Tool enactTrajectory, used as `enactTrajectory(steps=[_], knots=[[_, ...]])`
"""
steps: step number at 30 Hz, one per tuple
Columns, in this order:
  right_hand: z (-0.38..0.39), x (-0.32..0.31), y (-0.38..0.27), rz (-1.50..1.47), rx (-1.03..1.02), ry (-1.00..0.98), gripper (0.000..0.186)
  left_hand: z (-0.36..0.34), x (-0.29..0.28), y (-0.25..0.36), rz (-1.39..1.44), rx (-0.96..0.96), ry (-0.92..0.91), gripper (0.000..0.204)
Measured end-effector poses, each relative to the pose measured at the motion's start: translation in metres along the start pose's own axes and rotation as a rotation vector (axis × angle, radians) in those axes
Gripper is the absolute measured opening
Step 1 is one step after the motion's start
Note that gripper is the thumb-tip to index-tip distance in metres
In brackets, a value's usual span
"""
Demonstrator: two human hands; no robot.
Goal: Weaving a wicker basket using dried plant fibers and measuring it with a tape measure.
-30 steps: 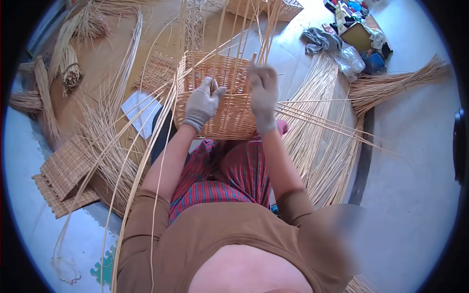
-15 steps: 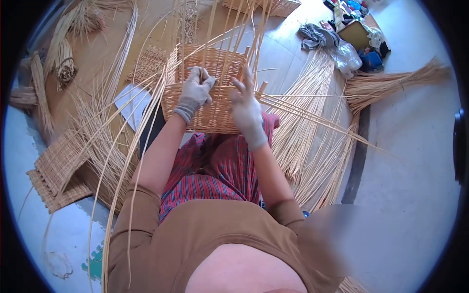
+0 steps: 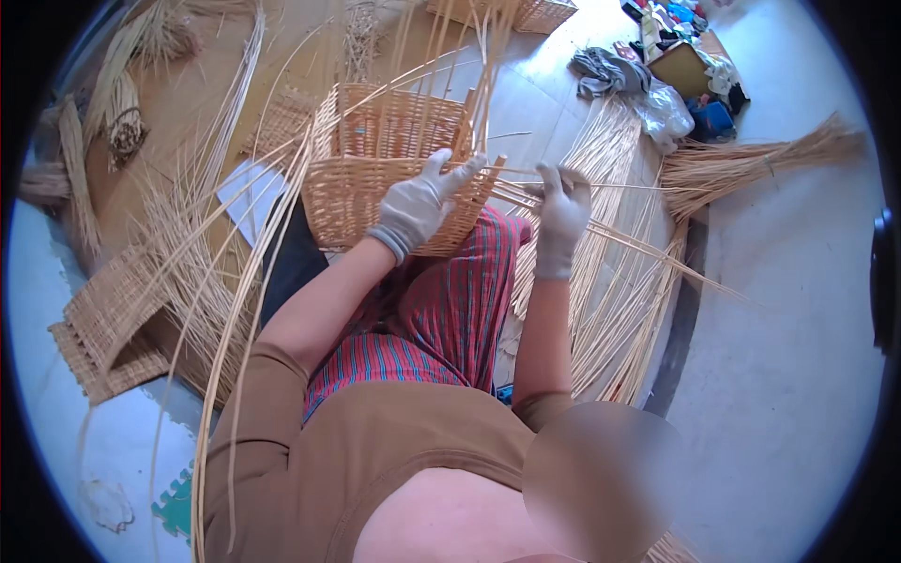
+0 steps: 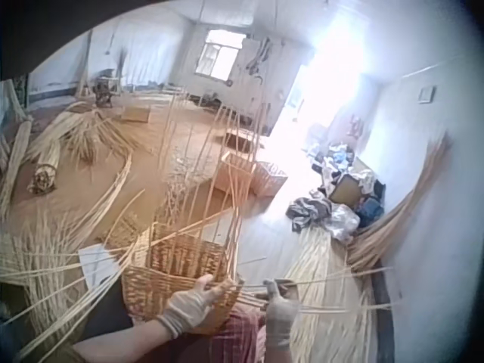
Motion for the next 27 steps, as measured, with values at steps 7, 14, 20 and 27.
enactTrajectory(steps=[7,14,20,27], knots=[[0.006,0.061,-0.069,1.015,-0.706,0.368,0.070,-0.007,0.019,-0.014,-0.236,-0.010,0.127,0.062],[0.020,0.031,-0.008,0.565,-0.349,0.218,0.025,0.083,-0.054,-0.050,0.165,-0.051,0.768,0.022],[0.134,0.173,0.016,0.474,-0.249,-0.749,0.031,0.158,-0.076,-0.155,0.254,-0.476,0.689,0.051],[0.279,0.242,-0.043,0.209,-1.087,-1.027,0.041,0.156,-0.089,-0.129,0.078,-0.293,0.372,0.050]])
Point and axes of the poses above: each hand's wrist, its own z-axis away from the middle knuckle, its own x-axis out of the palm, y = z × x, the point moved 9 cm from there along -z, towards the middle knuckle, and after that the axes turned 13 degrees about x, right-handed, at the moved point
